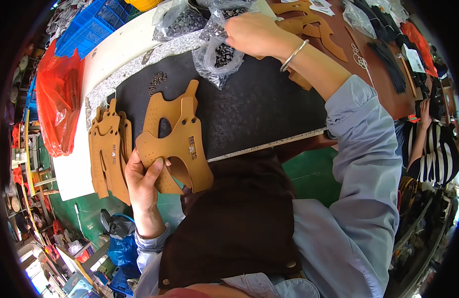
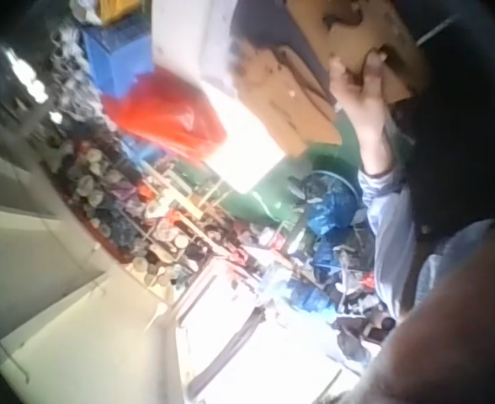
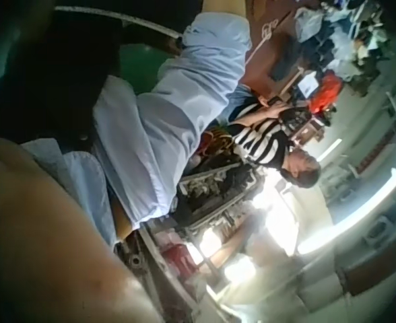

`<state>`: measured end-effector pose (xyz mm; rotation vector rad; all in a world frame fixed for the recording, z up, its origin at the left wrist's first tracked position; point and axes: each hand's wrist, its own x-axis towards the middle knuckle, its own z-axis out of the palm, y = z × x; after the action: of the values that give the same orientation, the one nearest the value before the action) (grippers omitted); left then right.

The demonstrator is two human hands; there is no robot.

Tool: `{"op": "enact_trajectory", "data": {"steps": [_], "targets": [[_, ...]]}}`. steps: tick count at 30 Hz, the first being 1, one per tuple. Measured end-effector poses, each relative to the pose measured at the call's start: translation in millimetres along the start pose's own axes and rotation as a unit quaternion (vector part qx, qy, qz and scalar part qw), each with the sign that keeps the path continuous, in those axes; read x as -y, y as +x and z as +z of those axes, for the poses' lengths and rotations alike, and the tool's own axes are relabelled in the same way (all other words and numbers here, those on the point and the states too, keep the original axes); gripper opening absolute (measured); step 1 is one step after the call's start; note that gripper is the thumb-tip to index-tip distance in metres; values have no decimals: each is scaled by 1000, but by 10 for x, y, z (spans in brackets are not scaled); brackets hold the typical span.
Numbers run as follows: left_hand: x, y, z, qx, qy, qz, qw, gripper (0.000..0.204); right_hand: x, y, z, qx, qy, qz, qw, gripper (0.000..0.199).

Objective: The person retrieves leather pieces from under the table, sorts the leather pieces on the workbench, and inserts small metal studs from a bag into holes on the leather pieces by hand.

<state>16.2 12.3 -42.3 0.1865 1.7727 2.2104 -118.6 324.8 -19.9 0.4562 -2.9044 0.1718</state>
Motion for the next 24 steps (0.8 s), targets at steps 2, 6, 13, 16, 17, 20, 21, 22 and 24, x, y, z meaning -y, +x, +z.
{"op": "enact_trajectory", "data": {"steps": [2, 6, 13, 16, 17, 20, 21, 22, 24], "targets": [[-7, 2, 5, 1, 1, 4, 1000, 18, -51, -52, 71, 31, -21, -32, 999, 12], [-10, 4, 6, 0, 2, 12, 1000, 18, -9, -12, 111, 34, 10, 10, 999, 13], [-15, -10, -9, 0, 35, 9, 999, 19, 138, 260, -142, -74, 48, 46, 995, 14], [-21, -5, -2, 1, 7, 10, 1000, 22, 109, 314, -171, -69, -53, 14, 996, 12], [-29, 10, -17, -1, 7, 7, 1000, 24, 87, 293, -178, -88, 13, 11, 996, 12], [-8, -40, -46, -15, 8, -2, 1000, 27, 97, 116, -235, -137, 76, -21, 988, 12], [-8, -56, -56, -17, 13, -2, 1000, 28, 102, 27, -282, -176, 69, -43, 981, 12], [-6, -52, -62, -16, 16, 1, 1000, 26, 83, -82, -316, -163, 41, -77, 983, 10], [-7, -31, -57, -7, 17, 1, 1000, 25, 11, -257, -206, -128, 17, -106, 986, 7]]}}
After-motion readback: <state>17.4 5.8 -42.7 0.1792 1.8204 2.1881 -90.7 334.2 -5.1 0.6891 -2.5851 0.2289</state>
